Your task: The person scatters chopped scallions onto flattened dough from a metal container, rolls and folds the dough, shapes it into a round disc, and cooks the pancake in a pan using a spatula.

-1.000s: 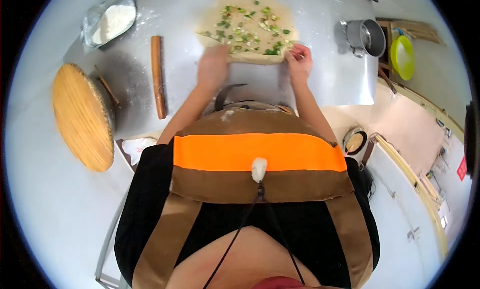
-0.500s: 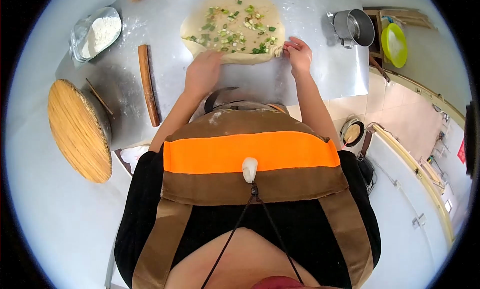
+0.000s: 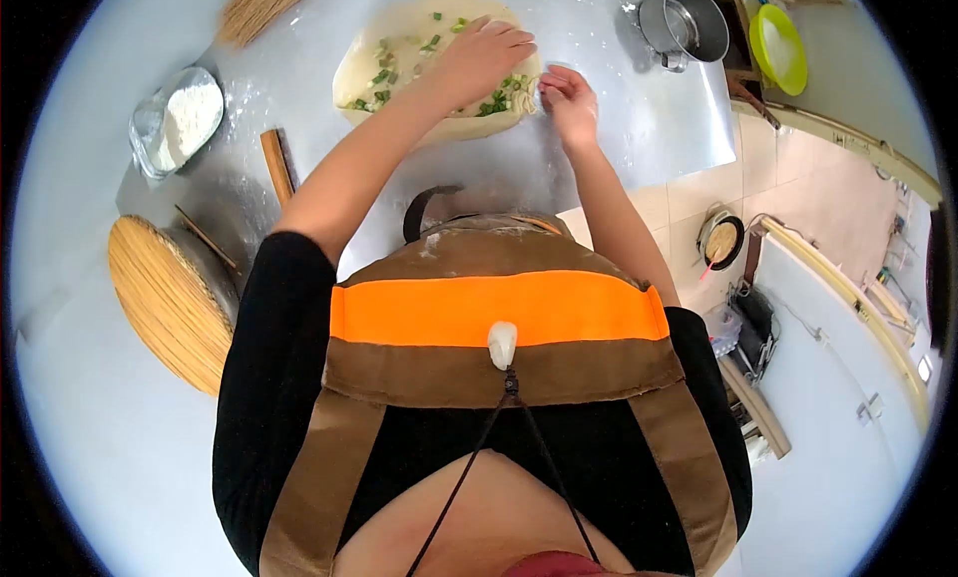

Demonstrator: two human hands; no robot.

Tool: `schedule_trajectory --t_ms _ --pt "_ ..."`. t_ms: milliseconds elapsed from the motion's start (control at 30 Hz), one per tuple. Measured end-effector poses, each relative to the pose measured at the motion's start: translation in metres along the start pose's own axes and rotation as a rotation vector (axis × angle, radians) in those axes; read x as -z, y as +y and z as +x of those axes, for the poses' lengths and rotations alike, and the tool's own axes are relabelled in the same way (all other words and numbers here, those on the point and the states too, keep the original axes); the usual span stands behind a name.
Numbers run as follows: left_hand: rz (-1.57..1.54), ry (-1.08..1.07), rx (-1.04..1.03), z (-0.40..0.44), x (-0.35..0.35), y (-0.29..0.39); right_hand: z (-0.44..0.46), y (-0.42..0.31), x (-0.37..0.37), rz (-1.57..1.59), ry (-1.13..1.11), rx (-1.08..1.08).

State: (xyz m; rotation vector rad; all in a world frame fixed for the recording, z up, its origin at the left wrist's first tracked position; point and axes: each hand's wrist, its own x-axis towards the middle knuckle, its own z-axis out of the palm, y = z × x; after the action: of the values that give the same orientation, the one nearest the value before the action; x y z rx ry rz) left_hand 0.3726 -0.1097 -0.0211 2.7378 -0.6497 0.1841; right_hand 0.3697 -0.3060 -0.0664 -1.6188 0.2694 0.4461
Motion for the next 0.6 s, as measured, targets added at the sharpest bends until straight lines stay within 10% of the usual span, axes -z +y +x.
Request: schedule_trajectory --t_ms 233,333,600 --pt "0.104 -0.413 -0.233 0.057 -0.025 -0.011 -0.015 0.011 0.014 0.095 0.047 -0.065" --pt "0.095 -0.261 -0.281 0.060 -0.042 -0.017 -0.028 0.000 0.001 -0.398 0.063 -0.118" --pt "0.018 -0.252 -0.355 0.062 -0.050 -0.025 -0.030 0.015 -0.022 -0.432 0.141 0.049"
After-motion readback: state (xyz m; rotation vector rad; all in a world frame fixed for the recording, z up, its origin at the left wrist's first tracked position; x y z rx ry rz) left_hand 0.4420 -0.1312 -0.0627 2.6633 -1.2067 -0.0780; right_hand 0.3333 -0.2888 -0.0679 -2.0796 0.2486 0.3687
